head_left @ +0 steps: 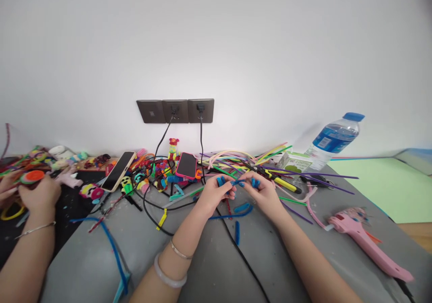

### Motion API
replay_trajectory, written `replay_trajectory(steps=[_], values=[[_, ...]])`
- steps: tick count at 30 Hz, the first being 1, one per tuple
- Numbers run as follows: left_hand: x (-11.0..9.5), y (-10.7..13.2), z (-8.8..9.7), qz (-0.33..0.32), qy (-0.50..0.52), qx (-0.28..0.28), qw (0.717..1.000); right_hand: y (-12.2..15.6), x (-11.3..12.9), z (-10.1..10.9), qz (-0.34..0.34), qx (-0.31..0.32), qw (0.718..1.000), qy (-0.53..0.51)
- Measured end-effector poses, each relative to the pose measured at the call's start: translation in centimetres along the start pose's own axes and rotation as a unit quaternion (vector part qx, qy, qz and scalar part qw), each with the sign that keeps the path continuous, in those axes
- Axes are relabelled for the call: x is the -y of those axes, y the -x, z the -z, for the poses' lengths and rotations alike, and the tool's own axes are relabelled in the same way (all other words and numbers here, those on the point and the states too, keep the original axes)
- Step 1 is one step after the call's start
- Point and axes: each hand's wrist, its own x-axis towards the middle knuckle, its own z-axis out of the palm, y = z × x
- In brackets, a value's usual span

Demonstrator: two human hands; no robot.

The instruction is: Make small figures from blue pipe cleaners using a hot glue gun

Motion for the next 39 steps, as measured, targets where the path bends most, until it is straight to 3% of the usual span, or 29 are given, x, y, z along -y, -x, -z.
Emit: replay_trajectory(steps=[5,9,12,15,18,25,39], values=[[-0.6,0.2,0.0,0.043,0.014,0.026,0.999,0.1,0.2,0.9,0.073,-0.013,0.994,0.077],[-1.1,0.5,0.3,0.075,-0.004,0.065,0.995,0.0,0.9,1.3,0.069,-0.001,0.995,0.075],[-1.2,0.6,0.7,0.008,-0.077,0.048,0.996,-0.1,1.4,1.2,0.033,0.009,0.998,0.06],[-1.5,0.7,1.0,-0.066,-0.195,0.035,0.978,-0.2,1.5,1.2,0.003,0.014,0.999,0.038],[-1.7,0.8,1.0,-0.105,-0.242,0.016,0.964,-0.3,1.1,1.3,-0.013,0.011,0.999,0.038],[-1.7,1.0,0.8,-0.089,-0.231,0.009,0.969,-0.1,0.7,1.3,-0.008,-0.034,0.997,0.071],[-2.4,0.9,1.3,-0.142,-0.302,0.046,0.941,-0.2,1.8,1.4,0.006,0.058,0.997,0.048]])
